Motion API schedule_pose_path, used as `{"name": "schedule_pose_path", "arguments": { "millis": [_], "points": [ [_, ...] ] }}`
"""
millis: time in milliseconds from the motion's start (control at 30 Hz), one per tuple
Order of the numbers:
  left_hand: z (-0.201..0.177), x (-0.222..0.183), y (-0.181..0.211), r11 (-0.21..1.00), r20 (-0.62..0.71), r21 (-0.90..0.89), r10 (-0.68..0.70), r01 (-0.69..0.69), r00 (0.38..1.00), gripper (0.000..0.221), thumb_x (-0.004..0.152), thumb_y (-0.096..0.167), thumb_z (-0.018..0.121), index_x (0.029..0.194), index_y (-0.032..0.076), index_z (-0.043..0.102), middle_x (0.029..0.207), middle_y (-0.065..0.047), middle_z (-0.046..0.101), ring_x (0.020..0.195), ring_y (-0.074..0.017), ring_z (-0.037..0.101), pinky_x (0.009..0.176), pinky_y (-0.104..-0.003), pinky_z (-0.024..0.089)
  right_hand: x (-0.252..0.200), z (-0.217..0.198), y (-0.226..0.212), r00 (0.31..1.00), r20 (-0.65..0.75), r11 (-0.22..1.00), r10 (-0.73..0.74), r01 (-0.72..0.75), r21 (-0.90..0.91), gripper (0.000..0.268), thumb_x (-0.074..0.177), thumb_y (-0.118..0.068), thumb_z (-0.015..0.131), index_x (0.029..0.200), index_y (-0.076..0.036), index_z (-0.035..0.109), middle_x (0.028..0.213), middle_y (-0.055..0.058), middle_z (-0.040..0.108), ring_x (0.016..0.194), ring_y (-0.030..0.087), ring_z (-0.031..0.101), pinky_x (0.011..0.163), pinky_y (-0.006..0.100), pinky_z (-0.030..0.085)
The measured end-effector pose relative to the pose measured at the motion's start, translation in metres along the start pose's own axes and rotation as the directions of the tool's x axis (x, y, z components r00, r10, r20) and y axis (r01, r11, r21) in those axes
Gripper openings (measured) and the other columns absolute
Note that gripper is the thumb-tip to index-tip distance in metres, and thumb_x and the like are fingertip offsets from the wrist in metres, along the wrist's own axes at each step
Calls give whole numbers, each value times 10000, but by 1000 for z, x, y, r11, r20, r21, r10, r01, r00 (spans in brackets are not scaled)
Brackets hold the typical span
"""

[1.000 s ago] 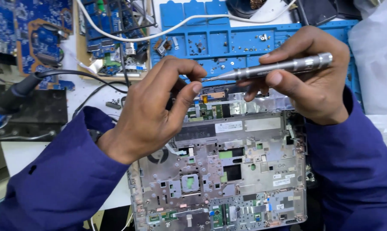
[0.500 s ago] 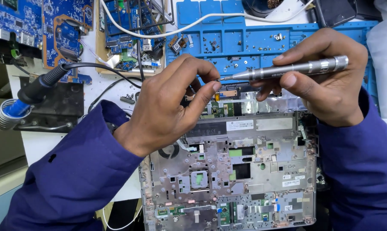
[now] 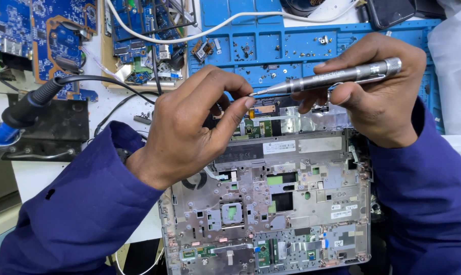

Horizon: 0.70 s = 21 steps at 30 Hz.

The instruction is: Removing screws from a laptop motherboard and chassis using a precision screwdriver for disassembly.

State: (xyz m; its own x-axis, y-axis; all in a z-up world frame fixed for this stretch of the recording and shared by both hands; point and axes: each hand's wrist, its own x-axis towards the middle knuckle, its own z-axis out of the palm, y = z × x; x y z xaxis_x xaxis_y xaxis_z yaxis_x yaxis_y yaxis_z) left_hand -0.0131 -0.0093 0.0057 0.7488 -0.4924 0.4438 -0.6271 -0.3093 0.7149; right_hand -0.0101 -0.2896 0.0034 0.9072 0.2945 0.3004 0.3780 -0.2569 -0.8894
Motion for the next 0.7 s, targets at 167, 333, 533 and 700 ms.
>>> {"name": "schedule_pose_path", "arguments": {
  "millis": [167, 333, 533, 700],
  "points": [
    [-2, -2, 0, 998, 37, 10, -58, 57, 998, 234, 1087, 110, 675, 1295, 40, 594, 1104, -115, 666, 826, -202, 658, 720, -316, 594, -7, -14, 15, 998, -15, 990, -53, 50, -130, 502, 891, -373, 676, 1060, 99, 665, 970, 227, 683, 792, 285, 711, 630, 337, 544],
    [-3, -3, -1, 987, 90, 96, -135, 126, 987, 518, 1085, 108, 717, 1516, 63, 435, 1261, -118, 629, 906, -183, 681, 721, -335, 577, 0, -4, -9, 995, -98, 993, 30, -19, 113, 498, 918, -359, 682, 1032, 116, 587, 832, 243, 634, 777, 411, 782, 545, 371, 667],
    [-15, 8, 15, 960, 287, 274, -20, -62, 958, 501, 1024, 253, 662, 1402, -55, 547, 1242, -243, 689, 1113, -382, 653, 956, -520, 532, 5, -31, -23, 951, -281, 977, -131, 172, 129, 471, 1012, -409, 745, 1062, 36, 601, 874, 174, 617, 743, 355, 755, 509, 334, 565],
    [9, -10, 51, 953, 530, 238, 37, -190, 847, 603, 1014, 422, 575, 1440, 3, 497, 1435, -250, 571, 1329, -399, 538, 1081, -529, 449, -44, -65, -63, 952, -242, 975, -187, 149, -166, 510, 1130, -440, 537, 1195, 62, 478, 980, 231, 527, 783, 370, 695, 660, 388, 591]
  ]
}}
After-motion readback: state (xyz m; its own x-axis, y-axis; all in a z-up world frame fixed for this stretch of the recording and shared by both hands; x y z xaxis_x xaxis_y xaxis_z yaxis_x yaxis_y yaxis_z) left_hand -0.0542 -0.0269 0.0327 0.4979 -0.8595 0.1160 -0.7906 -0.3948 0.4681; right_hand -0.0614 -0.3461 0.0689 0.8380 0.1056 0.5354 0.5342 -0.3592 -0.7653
